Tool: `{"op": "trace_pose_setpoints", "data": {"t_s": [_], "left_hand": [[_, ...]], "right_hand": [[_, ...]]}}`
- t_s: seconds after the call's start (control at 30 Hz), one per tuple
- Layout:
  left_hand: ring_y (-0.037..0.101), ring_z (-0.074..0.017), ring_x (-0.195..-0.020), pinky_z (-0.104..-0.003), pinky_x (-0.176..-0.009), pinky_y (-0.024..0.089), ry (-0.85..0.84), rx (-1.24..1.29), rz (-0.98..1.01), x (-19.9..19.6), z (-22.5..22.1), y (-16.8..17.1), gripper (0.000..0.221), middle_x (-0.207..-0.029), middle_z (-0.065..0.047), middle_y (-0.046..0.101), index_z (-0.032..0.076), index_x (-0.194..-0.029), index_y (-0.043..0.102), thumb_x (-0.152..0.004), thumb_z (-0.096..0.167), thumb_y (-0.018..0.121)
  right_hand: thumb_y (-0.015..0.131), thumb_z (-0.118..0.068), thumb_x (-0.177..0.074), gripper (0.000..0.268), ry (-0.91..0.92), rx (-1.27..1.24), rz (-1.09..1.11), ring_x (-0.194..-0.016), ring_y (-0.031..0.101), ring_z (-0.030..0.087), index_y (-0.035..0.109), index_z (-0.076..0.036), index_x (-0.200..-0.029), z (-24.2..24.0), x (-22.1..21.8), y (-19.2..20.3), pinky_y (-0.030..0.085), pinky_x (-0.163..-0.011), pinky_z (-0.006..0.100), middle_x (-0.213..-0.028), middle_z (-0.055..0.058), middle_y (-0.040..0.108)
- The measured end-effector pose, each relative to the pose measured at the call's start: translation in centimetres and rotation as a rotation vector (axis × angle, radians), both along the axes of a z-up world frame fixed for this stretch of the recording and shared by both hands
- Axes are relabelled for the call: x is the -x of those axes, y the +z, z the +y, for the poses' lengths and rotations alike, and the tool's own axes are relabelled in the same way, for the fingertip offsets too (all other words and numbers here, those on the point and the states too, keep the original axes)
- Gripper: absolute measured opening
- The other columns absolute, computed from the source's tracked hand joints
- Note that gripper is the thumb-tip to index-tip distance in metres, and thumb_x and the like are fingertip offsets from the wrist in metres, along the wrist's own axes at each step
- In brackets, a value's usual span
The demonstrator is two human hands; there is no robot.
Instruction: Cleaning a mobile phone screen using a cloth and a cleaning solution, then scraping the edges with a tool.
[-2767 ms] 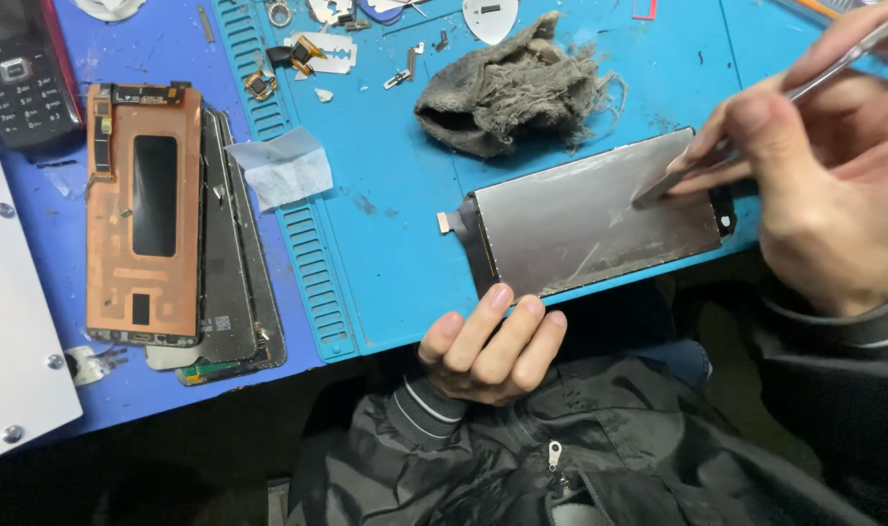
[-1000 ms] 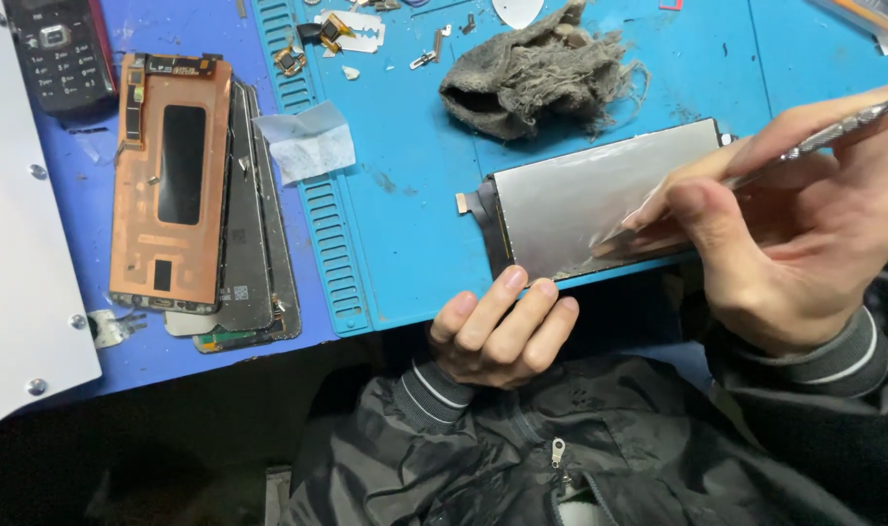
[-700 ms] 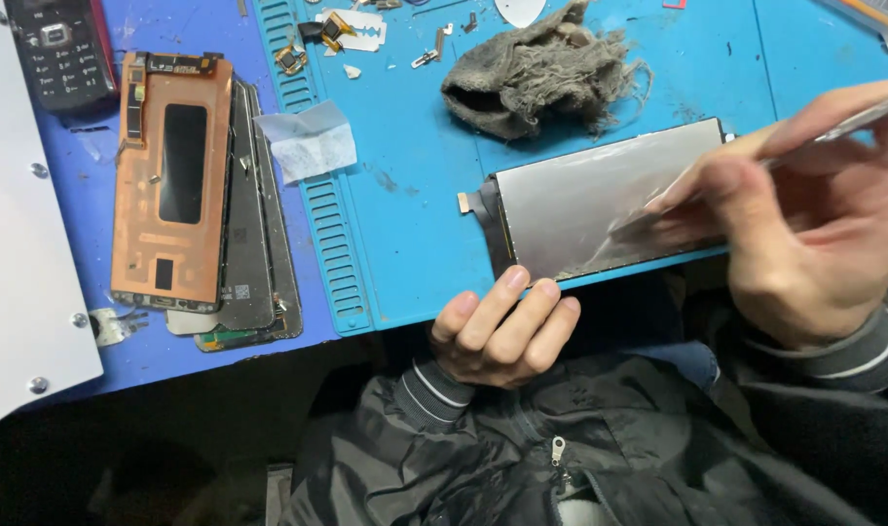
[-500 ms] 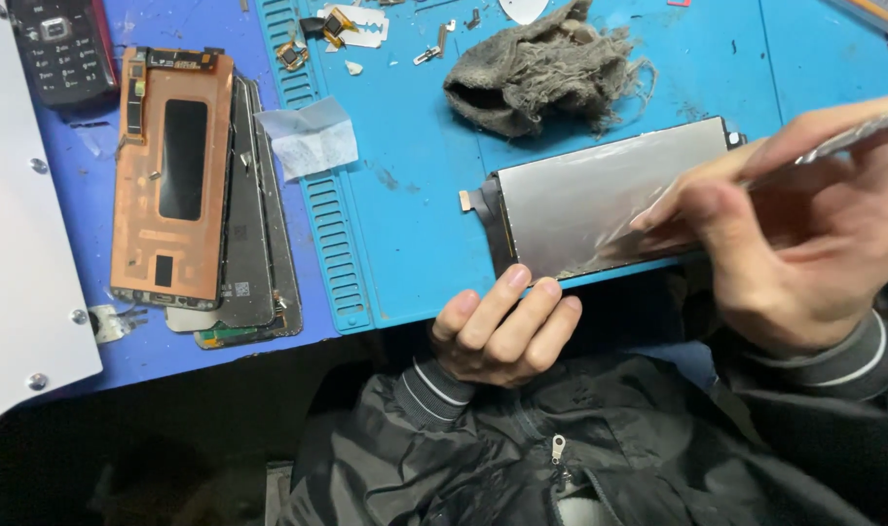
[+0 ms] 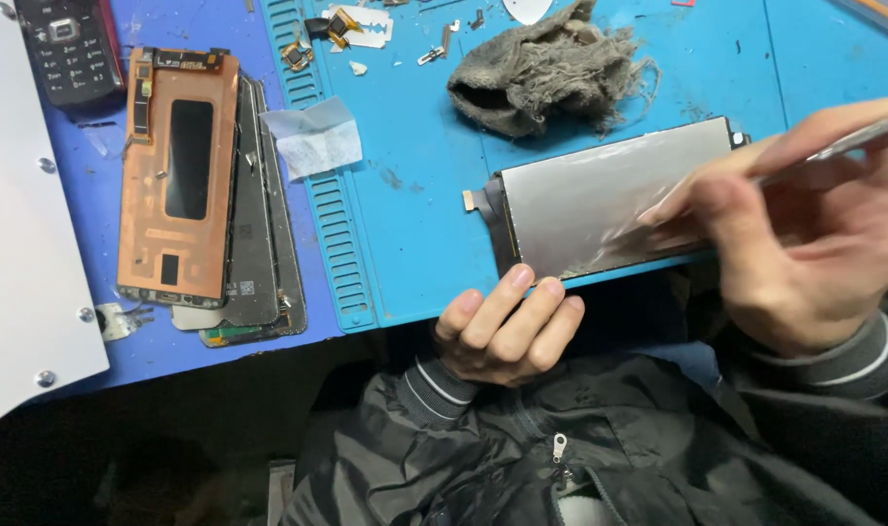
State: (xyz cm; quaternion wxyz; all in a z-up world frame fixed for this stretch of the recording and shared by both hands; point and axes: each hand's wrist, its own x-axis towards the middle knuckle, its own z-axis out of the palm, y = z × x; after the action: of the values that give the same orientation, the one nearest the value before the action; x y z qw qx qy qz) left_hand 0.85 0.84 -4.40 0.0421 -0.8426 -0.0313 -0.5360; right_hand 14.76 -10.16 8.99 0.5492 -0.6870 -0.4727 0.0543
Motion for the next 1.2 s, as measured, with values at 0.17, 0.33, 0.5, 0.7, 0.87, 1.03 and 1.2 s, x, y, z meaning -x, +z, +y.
{"op": "trace_pose_setpoints", "data": {"t_s": [0.17,0.33,0.5,0.7,0.87,1.03,1.2], "left_hand": [[0.063,-0.0121,-0.113,-0.033,-0.118,0.03,0.005,0.009,-0.01,-0.1,-0.1,-0.2,0.01,-0.116,0.008,0.065,0.028,-0.113,0.067,-0.105,0.025,0.061],[0.062,-0.0124,-0.114,-0.034,-0.119,0.029,-0.004,0.005,0.011,0.1,0.0,-0.1,0.01,-0.117,0.008,0.065,0.027,-0.114,0.067,-0.105,0.026,0.063],[0.063,-0.0127,-0.114,-0.034,-0.119,0.03,-0.007,0.005,0.005,0.0,0.0,-0.2,0.01,-0.117,0.007,0.065,0.027,-0.114,0.068,-0.106,0.026,0.062],[0.063,-0.0122,-0.114,-0.034,-0.119,0.029,-0.01,0.005,0.006,0.1,-0.1,-0.1,0.011,-0.117,0.008,0.065,0.027,-0.114,0.068,-0.106,0.025,0.06],[0.064,-0.0123,-0.113,-0.034,-0.119,0.029,-0.008,0.002,0.002,0.1,0.0,-0.1,0.01,-0.117,0.008,0.066,0.027,-0.114,0.068,-0.106,0.026,0.061],[0.064,-0.0126,-0.114,-0.035,-0.119,0.029,-0.008,-0.004,0.006,0.1,0.1,-0.1,0.01,-0.117,0.007,0.066,0.027,-0.115,0.067,-0.105,0.027,0.064],[0.063,-0.0124,-0.113,-0.034,-0.119,0.029,-0.014,-0.009,0.008,0.1,0.2,0.0,0.01,-0.117,0.007,0.066,0.027,-0.115,0.067,-0.106,0.027,0.063]], "right_hand": [[0.059,0.016,-0.103,0.031,-0.05,-0.008,-0.078,-0.071,0.073,0.036,0.029,0.013,-0.11,-0.7,-0.4,-1.1,0.063,-0.071,0.042,-0.074,0.029,0.059],[0.049,0.012,-0.115,0.016,-0.152,0.051,0.031,-0.074,0.073,0.041,0.039,0.019,-0.104,-0.8,0.0,-1.2,0.066,-0.073,0.044,-0.086,0.033,0.062],[0.054,0.017,-0.109,0.026,-0.104,0.014,-0.059,-0.073,0.073,0.037,0.029,0.013,-0.11,-1.3,0.2,-1.6,0.064,-0.073,0.043,-0.085,0.03,0.064],[0.053,0.015,-0.108,0.023,-0.127,-0.01,-0.049,-0.071,0.071,0.037,0.031,0.016,-0.11,-1.3,0.4,-1.8,0.064,-0.073,0.044,-0.082,0.031,0.063],[0.054,0.017,-0.107,0.024,-0.13,-0.011,-0.049,-0.072,0.072,0.039,0.03,0.016,-0.107,-0.7,1.0,-1.3,0.065,-0.072,0.045,-0.08,0.032,0.062],[0.051,0.01,-0.122,0.022,-0.288,0.069,0.006,-0.074,0.072,0.037,0.047,0.017,-0.101,-1.2,1.1,-1.6,0.064,-0.076,0.04,-0.091,0.029,0.065],[0.051,0.013,-0.117,0.018,-0.221,-0.002,-0.07,-0.068,0.068,0.036,0.039,0.02,-0.106,-1.2,0.7,-1.7,0.063,-0.073,0.042,-0.085,0.029,0.063]]}}
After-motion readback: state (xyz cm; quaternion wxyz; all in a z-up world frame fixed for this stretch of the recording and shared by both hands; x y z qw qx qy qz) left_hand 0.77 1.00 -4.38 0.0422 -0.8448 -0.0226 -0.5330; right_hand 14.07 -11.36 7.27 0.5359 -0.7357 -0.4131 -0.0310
